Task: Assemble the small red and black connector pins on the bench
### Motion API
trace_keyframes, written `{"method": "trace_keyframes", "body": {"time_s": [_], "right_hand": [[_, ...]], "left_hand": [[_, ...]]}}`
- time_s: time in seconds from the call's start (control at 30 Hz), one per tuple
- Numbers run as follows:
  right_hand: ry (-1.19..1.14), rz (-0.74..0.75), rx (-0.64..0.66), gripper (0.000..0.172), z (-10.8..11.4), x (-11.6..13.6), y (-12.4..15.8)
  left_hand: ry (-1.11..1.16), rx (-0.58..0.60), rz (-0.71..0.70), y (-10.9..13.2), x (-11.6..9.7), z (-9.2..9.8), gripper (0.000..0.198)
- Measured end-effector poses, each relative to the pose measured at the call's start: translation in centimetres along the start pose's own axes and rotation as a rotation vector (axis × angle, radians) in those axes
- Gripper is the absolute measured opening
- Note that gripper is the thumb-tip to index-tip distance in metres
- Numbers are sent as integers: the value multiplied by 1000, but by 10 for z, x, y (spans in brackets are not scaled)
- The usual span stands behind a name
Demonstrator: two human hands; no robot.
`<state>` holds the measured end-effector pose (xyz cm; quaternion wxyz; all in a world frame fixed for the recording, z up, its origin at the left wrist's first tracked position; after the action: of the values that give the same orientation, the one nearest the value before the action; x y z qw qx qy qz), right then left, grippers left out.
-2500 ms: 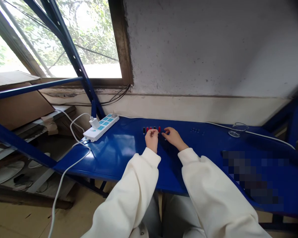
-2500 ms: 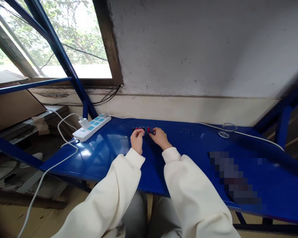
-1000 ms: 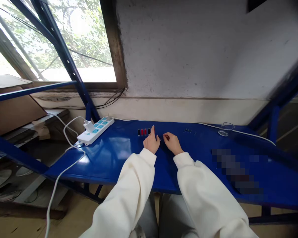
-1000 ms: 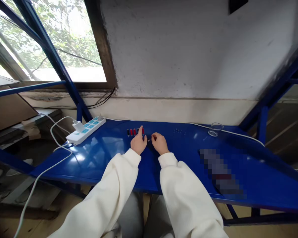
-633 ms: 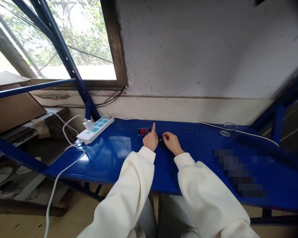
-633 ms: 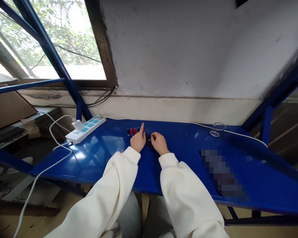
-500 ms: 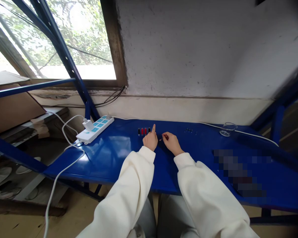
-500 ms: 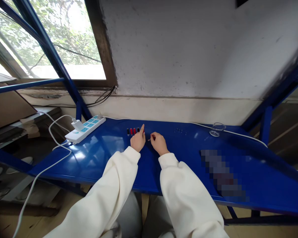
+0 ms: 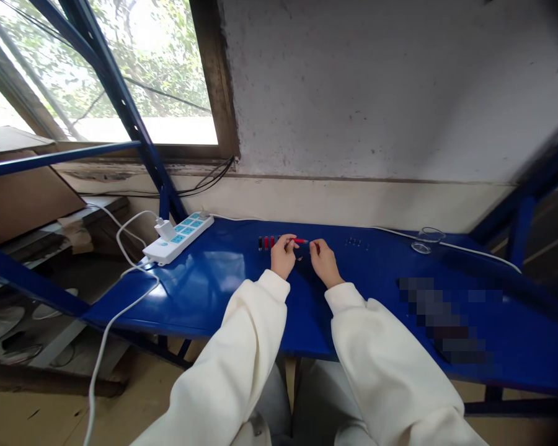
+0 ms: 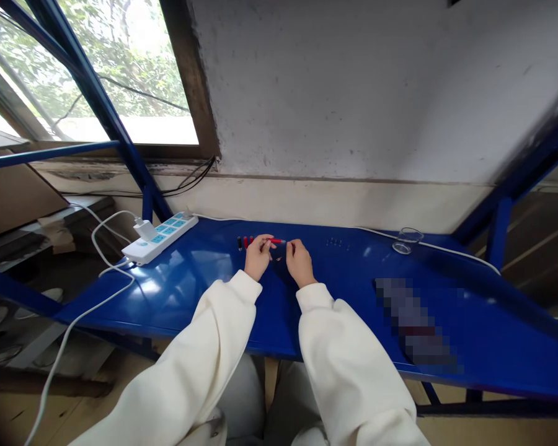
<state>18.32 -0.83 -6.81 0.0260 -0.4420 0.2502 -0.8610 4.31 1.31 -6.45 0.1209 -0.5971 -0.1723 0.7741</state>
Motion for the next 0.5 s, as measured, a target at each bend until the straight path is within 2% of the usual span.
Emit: {"method": "trace_keyframes", "body": {"time_s": [0.1, 0.17, 0.3, 0.5], "right_hand": [[-93, -80, -25, 37, 5, 0, 1], [-165, -65, -18, 42, 5, 4, 2], [-257, 3, -37, 45, 6, 11, 4], [-337, -30, -61, 48, 9, 6, 3]], "left_hand": [[231, 66, 47, 5, -3, -7, 18], [314, 102, 50, 8, -6, -10, 19], [389, 133, 48, 9, -9, -12, 22], [454, 117, 94, 8, -5, -8, 28]]}}
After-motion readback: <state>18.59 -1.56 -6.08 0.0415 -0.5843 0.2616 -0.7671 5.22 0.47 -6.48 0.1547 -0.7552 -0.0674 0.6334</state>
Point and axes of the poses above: each hand's wrist, its own y-axis away from the middle knuckle, its own z-axis out of the back of the hand, x = y × z, the point moved 7 cm from there along -y, towards the middle knuckle, and after that the axes turned 3 degrees about -y, right-handed, at the moved point
